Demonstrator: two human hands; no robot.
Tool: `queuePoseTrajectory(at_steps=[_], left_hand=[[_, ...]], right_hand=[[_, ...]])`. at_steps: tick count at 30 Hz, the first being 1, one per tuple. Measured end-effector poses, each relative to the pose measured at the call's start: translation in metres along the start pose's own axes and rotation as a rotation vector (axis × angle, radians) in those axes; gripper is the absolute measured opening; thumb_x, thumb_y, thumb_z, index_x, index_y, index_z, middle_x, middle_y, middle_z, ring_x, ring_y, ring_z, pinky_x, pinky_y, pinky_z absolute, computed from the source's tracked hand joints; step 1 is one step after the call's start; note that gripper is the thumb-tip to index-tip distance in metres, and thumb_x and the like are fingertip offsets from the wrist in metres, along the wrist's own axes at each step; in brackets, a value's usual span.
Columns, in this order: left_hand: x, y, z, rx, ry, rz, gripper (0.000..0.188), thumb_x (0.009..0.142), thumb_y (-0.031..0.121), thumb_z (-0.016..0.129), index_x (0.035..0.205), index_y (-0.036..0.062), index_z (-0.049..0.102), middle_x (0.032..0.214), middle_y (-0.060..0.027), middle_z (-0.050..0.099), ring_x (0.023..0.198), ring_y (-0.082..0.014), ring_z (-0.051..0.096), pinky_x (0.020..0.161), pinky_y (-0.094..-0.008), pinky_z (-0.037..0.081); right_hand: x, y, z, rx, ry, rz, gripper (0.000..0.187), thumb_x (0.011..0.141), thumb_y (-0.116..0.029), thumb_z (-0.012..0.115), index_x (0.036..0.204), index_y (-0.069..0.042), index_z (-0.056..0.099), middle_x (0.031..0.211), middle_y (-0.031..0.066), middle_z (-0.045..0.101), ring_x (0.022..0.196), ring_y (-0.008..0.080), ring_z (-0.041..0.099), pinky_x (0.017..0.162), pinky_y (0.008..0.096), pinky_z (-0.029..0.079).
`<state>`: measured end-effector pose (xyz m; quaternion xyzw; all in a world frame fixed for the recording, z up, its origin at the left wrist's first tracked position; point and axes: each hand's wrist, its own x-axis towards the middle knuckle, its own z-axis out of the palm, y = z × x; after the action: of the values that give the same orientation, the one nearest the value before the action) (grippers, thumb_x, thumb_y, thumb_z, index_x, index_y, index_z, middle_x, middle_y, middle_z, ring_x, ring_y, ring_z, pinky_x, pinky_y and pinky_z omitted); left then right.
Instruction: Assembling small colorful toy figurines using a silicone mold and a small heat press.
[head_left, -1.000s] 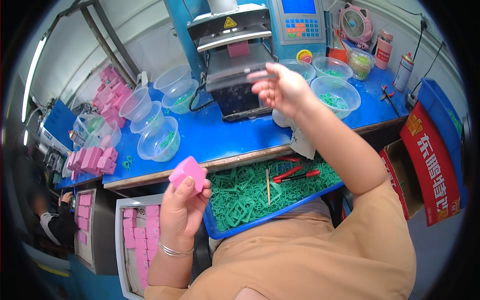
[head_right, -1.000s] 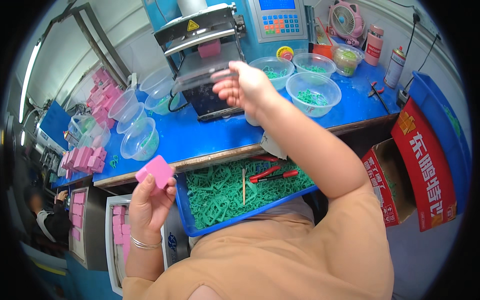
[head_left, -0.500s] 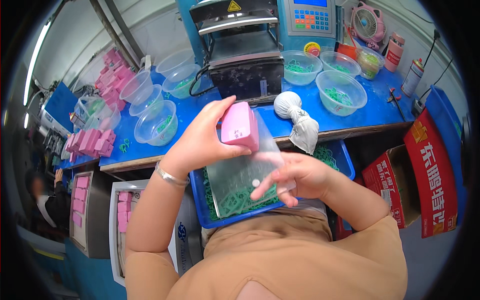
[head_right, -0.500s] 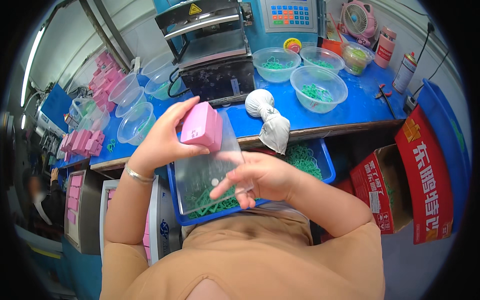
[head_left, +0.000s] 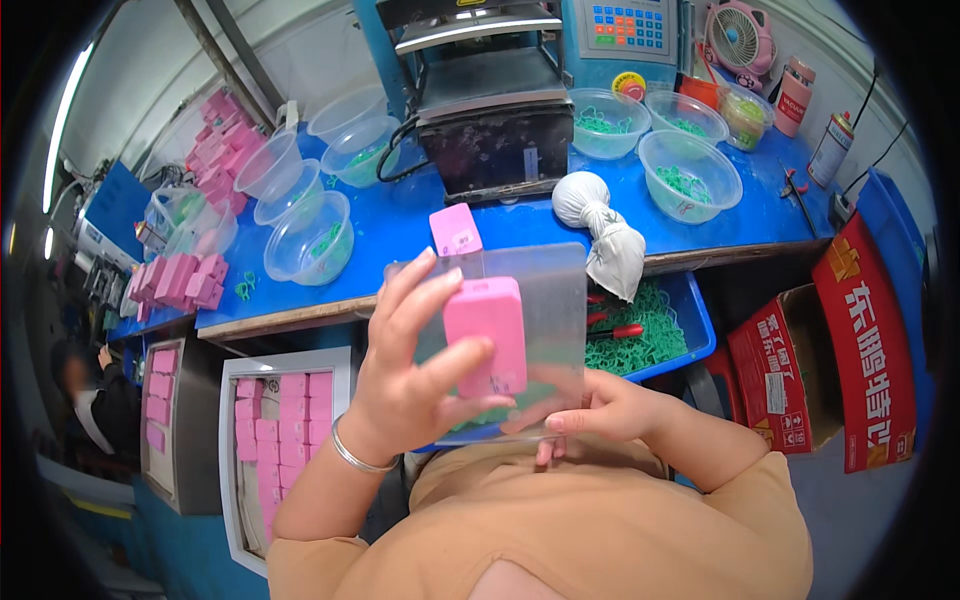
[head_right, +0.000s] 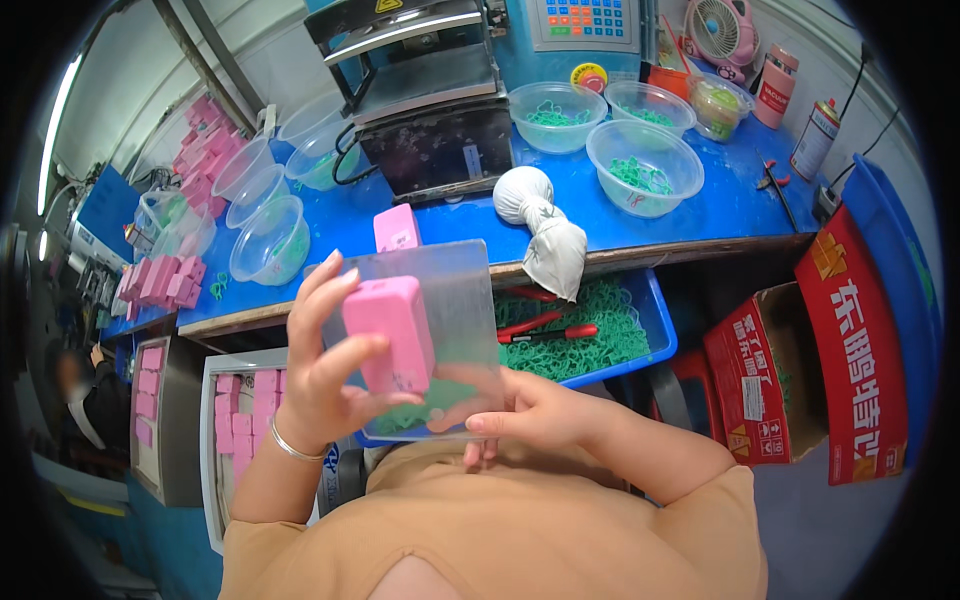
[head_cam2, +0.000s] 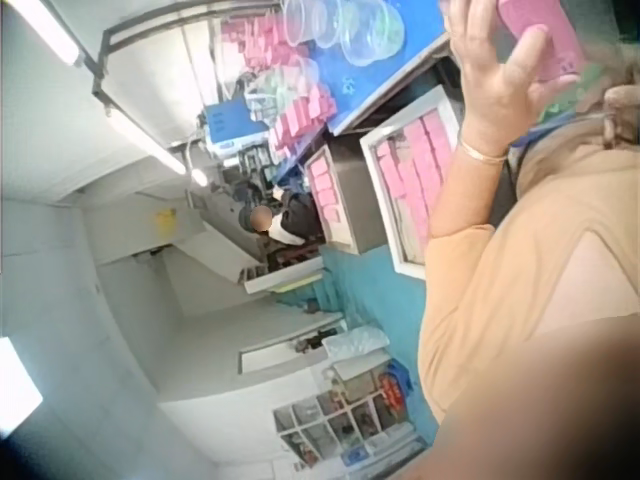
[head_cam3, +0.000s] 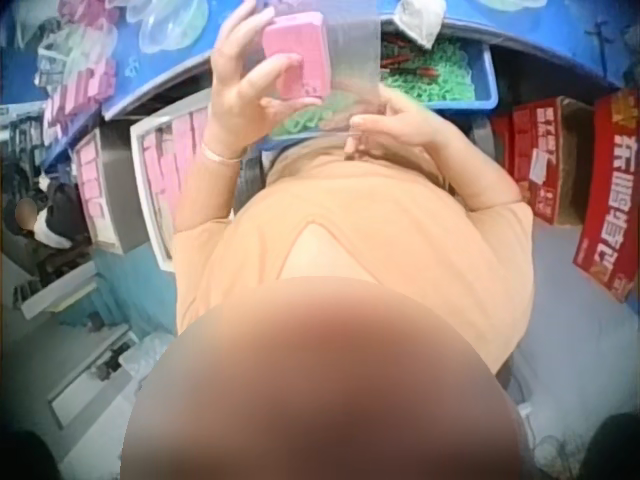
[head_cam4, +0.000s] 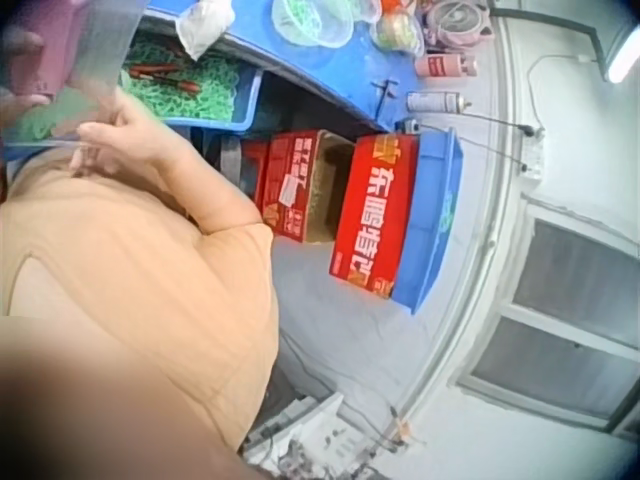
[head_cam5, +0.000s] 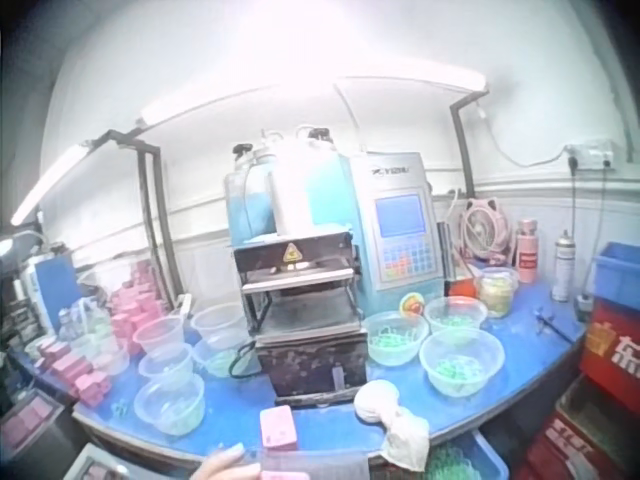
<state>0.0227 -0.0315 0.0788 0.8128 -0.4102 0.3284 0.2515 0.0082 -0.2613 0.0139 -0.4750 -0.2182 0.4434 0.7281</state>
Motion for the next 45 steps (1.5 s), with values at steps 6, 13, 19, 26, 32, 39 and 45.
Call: queuePoseTrajectory(at_steps=[6, 13, 19, 26, 32, 39, 45], left_hand=[[-0.023, 0.017, -0.013, 0.07, 0.129, 0.177, 0.026, 0.065, 0.016, 0.073, 0.088, 0.0216, 0.062, 0.121, -0.0127, 0.046, 0.116, -0.038, 0.043, 0.097, -0.0531, 0.037], [-0.031, 0.008, -0.005, 0.082, 0.211, 0.177, 0.029, 0.065, 0.022, 0.075, 0.091, 0.0196, 0.062, 0.121, -0.0135, 0.045, 0.114, -0.0387, 0.044, 0.095, -0.0518, 0.039], [-0.033, -0.015, 0.019, -0.118, 0.136, -0.353, 0.047, 0.089, 0.044, 0.047, 0.111, 0.0036, 0.054, 0.131, -0.0253, 0.036, 0.124, -0.0407, 0.033, 0.102, -0.0469, 0.025], [0.005, -0.098, 0.043, 0.103, 0.113, -0.289, 0.044, 0.076, 0.015, 0.065, 0.111, -0.0027, 0.044, 0.109, -0.0189, 0.047, 0.099, -0.0299, 0.05, 0.081, -0.0336, 0.044], [0.04, -0.099, 0.05, -0.129, -0.554, -0.593, 0.065, 0.062, 0.032, 0.076, 0.112, 0.0012, 0.048, 0.109, -0.0177, 0.053, 0.098, -0.0366, 0.053, 0.083, -0.037, 0.045], [0.012, -0.104, 0.062, 0.069, -0.181, -0.387, 0.07, 0.061, 0.038, 0.076, 0.113, 0.001, 0.048, 0.108, -0.0171, 0.052, 0.1, -0.035, 0.05, 0.089, -0.0397, 0.041], [0.016, -0.098, 0.061, 0.087, -0.196, -0.406, 0.067, 0.061, 0.035, 0.076, 0.112, -0.0001, 0.049, 0.108, -0.0169, 0.053, 0.101, -0.0334, 0.051, 0.089, -0.0392, 0.04]], right_hand=[[0.001, 0.009, 0.012, -0.271, 0.0, -0.053, 0.051, 0.092, -0.006, 0.045, 0.139, -0.011, 0.028, 0.12, 0.0167, 0.054, 0.086, 0.0154, 0.06, 0.079, 0.0289, 0.047], [0.008, 0.017, 0.007, -0.314, -0.003, -0.081, 0.051, 0.091, -0.005, 0.045, 0.139, -0.011, 0.028, 0.119, 0.0156, 0.055, 0.084, 0.015, 0.059, 0.079, 0.0289, 0.046], [0.001, 0.005, -0.004, 0.295, -0.045, 0.059, 0.062, 0.09, -0.011, 0.047, 0.142, -0.009, 0.013, 0.112, 0.0247, 0.056, 0.063, 0.0187, 0.06, 0.056, 0.0259, 0.047], [0.001, -0.095, 0.004, 0.198, 0.067, -0.13, 0.059, 0.084, -0.015, 0.053, 0.134, -0.002, 0.025, 0.109, 0.0254, 0.058, 0.049, 0.0181, 0.057, 0.043, 0.0242, 0.044], [0.02, -0.138, -0.003, 0.121, 0.119, -0.275, 0.061, 0.083, -0.013, 0.048, 0.136, 0.0, 0.021, 0.107, 0.028, 0.057, 0.045, 0.0145, 0.052, 0.041, 0.0213, 0.043], [0.048, -0.159, -0.047, 0.254, 0.102, -0.351, 0.054, 0.088, -0.012, 0.045, 0.135, 0.001, 0.022, 0.115, 0.0283, 0.052, 0.068, 0.0163, 0.06, 0.063, 0.0251, 0.054], [0.084, -0.162, -0.041, 0.224, 0.637, -0.548, 0.038, 0.093, -0.021, 0.044, 0.119, 0.006, 0.04, 0.105, 0.0233, 0.058, 0.073, 0.0194, 0.063, 0.066, 0.0267, 0.053]])
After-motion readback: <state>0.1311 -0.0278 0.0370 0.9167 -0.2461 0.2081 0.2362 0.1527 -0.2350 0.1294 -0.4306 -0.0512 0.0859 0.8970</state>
